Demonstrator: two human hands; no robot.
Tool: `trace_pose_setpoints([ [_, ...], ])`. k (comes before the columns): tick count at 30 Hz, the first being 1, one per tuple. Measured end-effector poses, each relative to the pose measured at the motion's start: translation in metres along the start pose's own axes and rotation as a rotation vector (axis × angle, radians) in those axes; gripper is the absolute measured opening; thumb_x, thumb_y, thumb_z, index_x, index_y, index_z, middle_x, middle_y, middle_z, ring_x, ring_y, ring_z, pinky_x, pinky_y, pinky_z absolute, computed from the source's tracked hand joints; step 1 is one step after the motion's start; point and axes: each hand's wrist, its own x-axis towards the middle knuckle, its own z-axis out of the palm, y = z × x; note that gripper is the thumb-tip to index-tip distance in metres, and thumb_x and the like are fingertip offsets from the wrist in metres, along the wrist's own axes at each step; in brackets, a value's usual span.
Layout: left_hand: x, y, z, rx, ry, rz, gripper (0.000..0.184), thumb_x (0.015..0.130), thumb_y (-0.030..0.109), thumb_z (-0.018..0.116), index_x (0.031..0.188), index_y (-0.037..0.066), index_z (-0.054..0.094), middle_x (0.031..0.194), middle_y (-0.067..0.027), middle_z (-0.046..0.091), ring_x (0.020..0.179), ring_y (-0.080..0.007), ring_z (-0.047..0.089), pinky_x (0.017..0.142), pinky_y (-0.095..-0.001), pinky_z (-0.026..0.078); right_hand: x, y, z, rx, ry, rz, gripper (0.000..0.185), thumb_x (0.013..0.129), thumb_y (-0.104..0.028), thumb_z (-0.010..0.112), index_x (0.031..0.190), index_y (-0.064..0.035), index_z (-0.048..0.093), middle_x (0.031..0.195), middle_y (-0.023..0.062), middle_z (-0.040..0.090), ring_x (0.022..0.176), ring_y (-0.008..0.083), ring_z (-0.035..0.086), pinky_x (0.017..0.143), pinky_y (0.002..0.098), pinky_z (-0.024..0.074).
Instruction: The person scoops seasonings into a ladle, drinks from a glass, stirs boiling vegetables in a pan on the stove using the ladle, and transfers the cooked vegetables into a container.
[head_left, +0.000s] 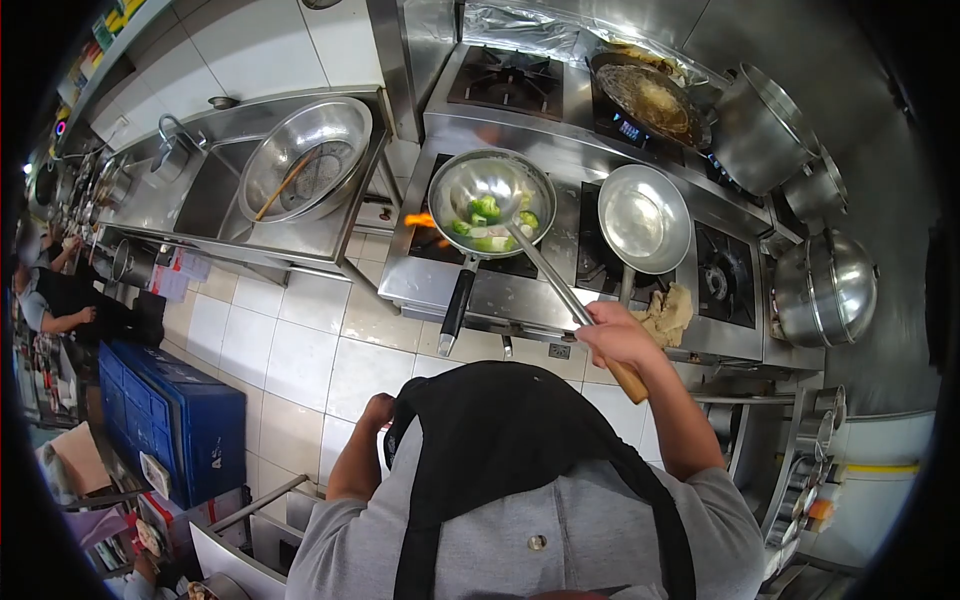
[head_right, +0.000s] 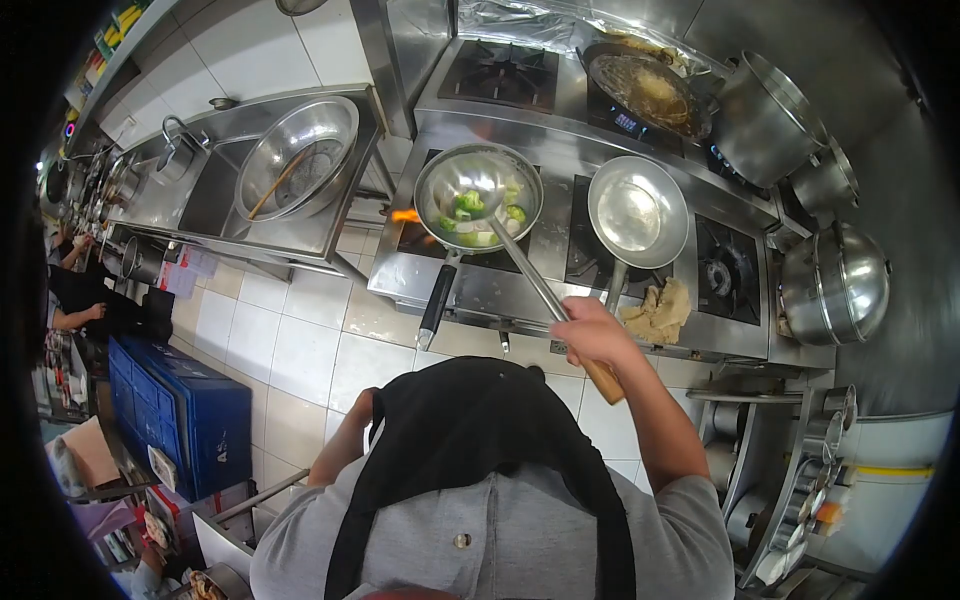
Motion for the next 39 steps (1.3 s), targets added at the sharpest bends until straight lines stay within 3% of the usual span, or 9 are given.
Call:
trace_pose_setpoints([
  [2, 0.001, 0.001, -0.001, -0.106, -0.009, -0.149, 0.031, 0.090, 0.024, 0.053, 0.096, -0.001, 0.071, 0.100, -0.0208, 0.068, 0.085, -0.0300, 0.069, 0.074, -0.0379, 0.059, 0.013, 0.000, 0.010, -0.027, 0.101, -0.036, 0.015, 0.083, -0.008, 0.062, 0.085, 0.0035, 0.052, 0.066, 0.0077, 0.050, 0.043, 0.0182, 0.054, 0.040, 0.0339, 0.0425],
  [8, 0.017, -0.018, 0.000, 0.295, 0.034, 0.341, 0.030, 0.093, 0.018, 0.049, 0.104, -0.002, 0.068, 0.099, -0.0201, 0.068, 0.081, -0.0299, 0.070, 0.064, -0.0384, 0.061, 0.009, 0.002, -0.001, -0.098, 0.044, -0.074, 0.015, 0.082, -0.007, 0.060, 0.082, 0.0042, 0.050, 0.065, 0.0094, 0.052, 0.043, 0.0183, 0.056, 0.039, 0.0346, 0.0429],
  [10, 0.019, -0.016, 0.004, -0.205, -0.015, -0.147, 0.033, 0.094, 0.019, 0.048, 0.107, -0.004, 0.066, 0.099, -0.0202, 0.068, 0.086, -0.0304, 0.070, 0.069, -0.0389, 0.060, 0.017, 0.005, 0.006, -0.104, 0.137, -0.110, 0.016, 0.081, -0.007, 0.062, 0.085, 0.0052, 0.052, 0.064, 0.0091, 0.052, 0.042, 0.0183, 0.055, 0.039, 0.0346, 0.0432],
  [16, 0.041, -0.044, 0.010, -0.089, 0.061, 0.166, 0.036, 0.092, 0.023, 0.054, 0.109, -0.005, 0.066, 0.104, -0.0202, 0.068, 0.071, -0.0314, 0.070, 0.053, -0.0387, 0.059, 0.005, 0.002, -0.005, -0.007, -0.006, -0.002, 0.014, 0.082, -0.007, 0.061, 0.081, 0.0038, 0.053, 0.062, 0.0074, 0.050, 0.044, 0.0176, 0.056, 0.041, 0.0340, 0.0436],
  [21, 0.013, -0.009, -0.004, -0.303, -0.030, -0.218, 0.033, 0.092, 0.024, 0.054, 0.105, -0.004, 0.065, 0.091, -0.0166, 0.069, 0.069, -0.0253, 0.069, 0.053, -0.0376, 0.058, 0.022, -0.001, 0.010, 0.039, 0.085, 0.008, 0.014, 0.083, -0.007, 0.061, 0.083, 0.0033, 0.053, 0.066, 0.0081, 0.051, 0.044, 0.0169, 0.053, 0.040, 0.0337, 0.0421],
  [26, 0.000, 0.010, -0.012, -0.314, 0.023, -0.188, 0.033, 0.091, 0.024, 0.056, 0.106, -0.004, 0.064, 0.087, -0.0152, 0.069, 0.066, -0.0236, 0.069, 0.051, -0.0347, 0.057, 0.005, 0.008, -0.003, -0.176, 0.095, -0.041, 0.016, 0.082, -0.009, 0.061, 0.084, 0.0029, 0.051, 0.066, 0.0088, 0.051, 0.044, 0.0159, 0.054, 0.038, 0.0340, 0.0409],
  [30, 0.003, 0.012, -0.012, -0.240, 0.016, -0.165, 0.032, 0.090, 0.022, 0.054, 0.105, -0.004, 0.065, 0.082, -0.0148, 0.068, 0.066, -0.0239, 0.069, 0.051, -0.0349, 0.057, 0.023, 0.034, 0.004, -0.735, 0.458, -0.365, 0.018, 0.082, -0.009, 0.059, 0.093, 0.0041, 0.052, 0.075, 0.0242, 0.063, 0.067, 0.0407, 0.065, 0.061, 0.0493, 0.0504],
  [33, 0.003, 0.021, -0.013, -0.231, 0.019, -0.211, 0.032, 0.089, 0.022, 0.055, 0.104, -0.004, 0.066, 0.087, -0.0156, 0.068, 0.069, -0.0248, 0.069, 0.052, -0.0358, 0.059, 0.036, 0.035, -0.001, -0.765, 0.527, -0.239, 0.023, 0.081, -0.008, 0.058, 0.100, 0.0033, 0.052, 0.085, 0.0282, 0.065, 0.084, 0.0479, 0.063, 0.075, 0.0551, 0.0485],
  [39, 0.015, 0.013, -0.014, 0.021, -0.033, 0.052, 0.030, 0.089, 0.019, 0.055, 0.106, -0.003, 0.066, 0.098, -0.0170, 0.066, 0.074, -0.0264, 0.068, 0.054, -0.0363, 0.062, 0.054, 0.017, -0.017, -0.914, 0.614, -0.231, 0.024, 0.083, -0.008, 0.056, 0.104, 0.0007, 0.050, 0.085, 0.0276, 0.066, 0.083, 0.0457, 0.065, 0.076, 0.0556, 0.0505],
])
